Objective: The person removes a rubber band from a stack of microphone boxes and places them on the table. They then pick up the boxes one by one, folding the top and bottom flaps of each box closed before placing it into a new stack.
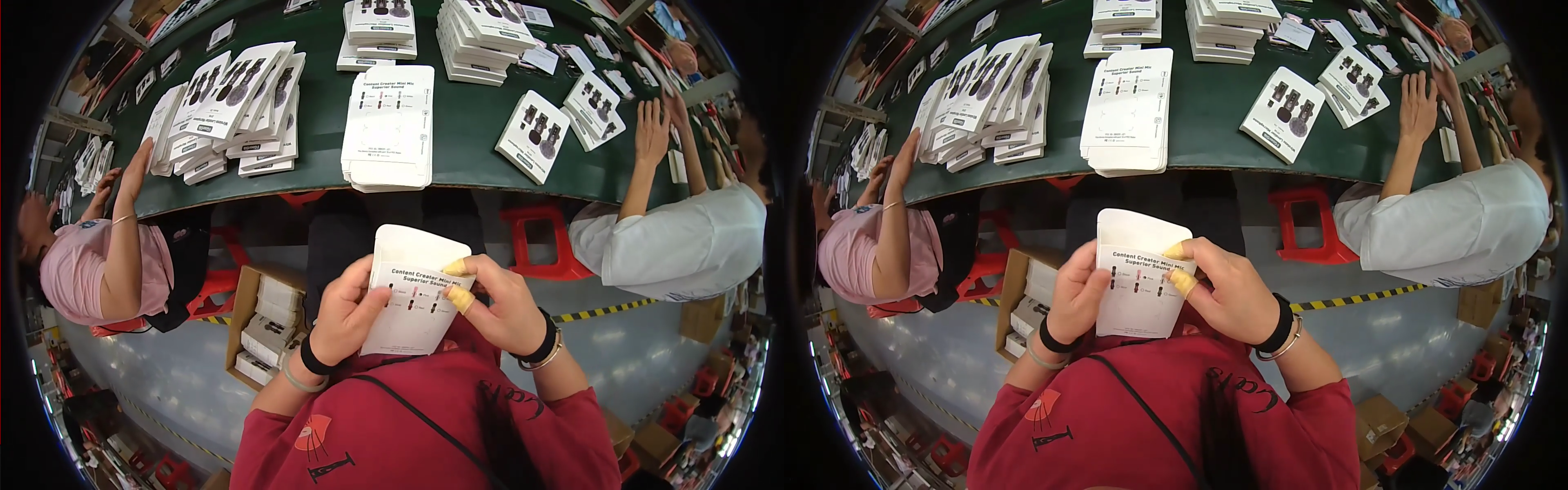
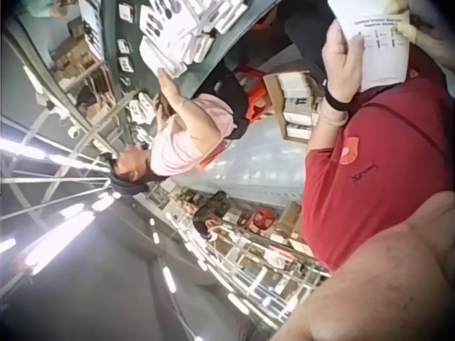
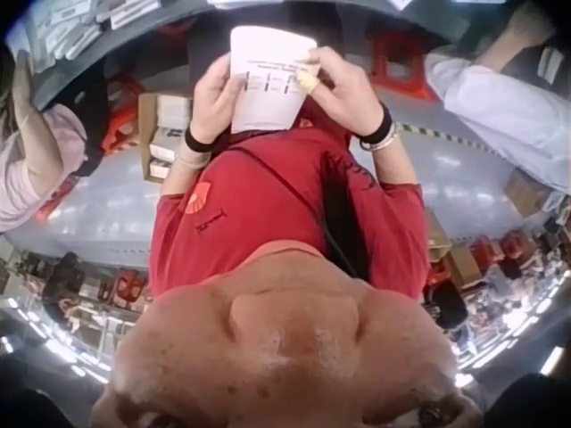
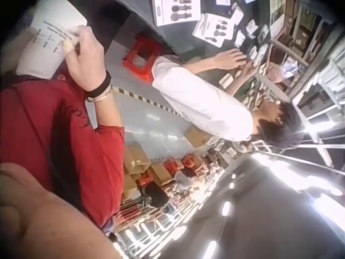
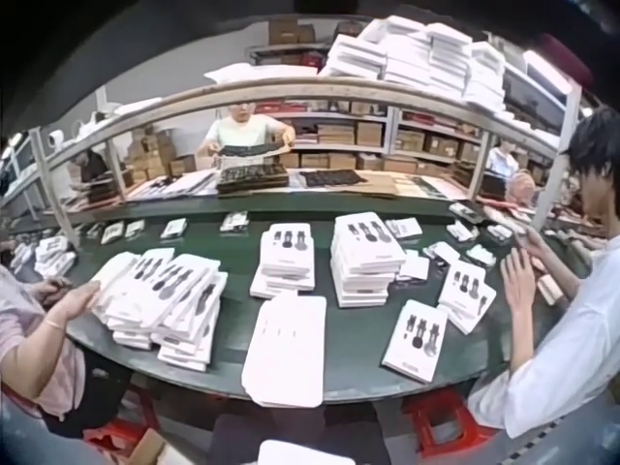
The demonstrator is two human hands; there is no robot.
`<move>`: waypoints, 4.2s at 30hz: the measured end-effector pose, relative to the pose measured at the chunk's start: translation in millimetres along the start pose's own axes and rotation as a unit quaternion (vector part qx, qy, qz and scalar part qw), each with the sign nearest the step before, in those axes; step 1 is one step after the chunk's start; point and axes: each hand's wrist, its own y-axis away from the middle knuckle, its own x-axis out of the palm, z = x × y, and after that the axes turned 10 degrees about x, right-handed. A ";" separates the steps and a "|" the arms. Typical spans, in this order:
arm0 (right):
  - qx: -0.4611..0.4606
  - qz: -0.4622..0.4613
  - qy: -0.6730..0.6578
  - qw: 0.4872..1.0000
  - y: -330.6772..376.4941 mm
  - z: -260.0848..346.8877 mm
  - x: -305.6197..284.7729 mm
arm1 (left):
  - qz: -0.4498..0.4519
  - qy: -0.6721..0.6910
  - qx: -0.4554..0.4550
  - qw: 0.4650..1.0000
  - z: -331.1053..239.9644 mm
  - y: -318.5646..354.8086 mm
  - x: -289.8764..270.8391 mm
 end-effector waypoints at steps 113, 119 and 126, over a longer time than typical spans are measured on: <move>-0.262 -0.281 0.166 0.908 -100.1 19.4 -39.9 | -0.211 -0.183 0.236 0.931 -14.8 -175.3 -51.8; -0.186 -0.232 0.136 0.945 -123.5 -0.9 -24.3 | -0.266 -0.237 0.242 0.903 25.8 -220.8 -78.9; -0.197 -0.204 0.243 0.928 -147.1 -34.0 -6.2 | -0.288 -0.104 0.255 0.917 4.0 -199.9 -66.8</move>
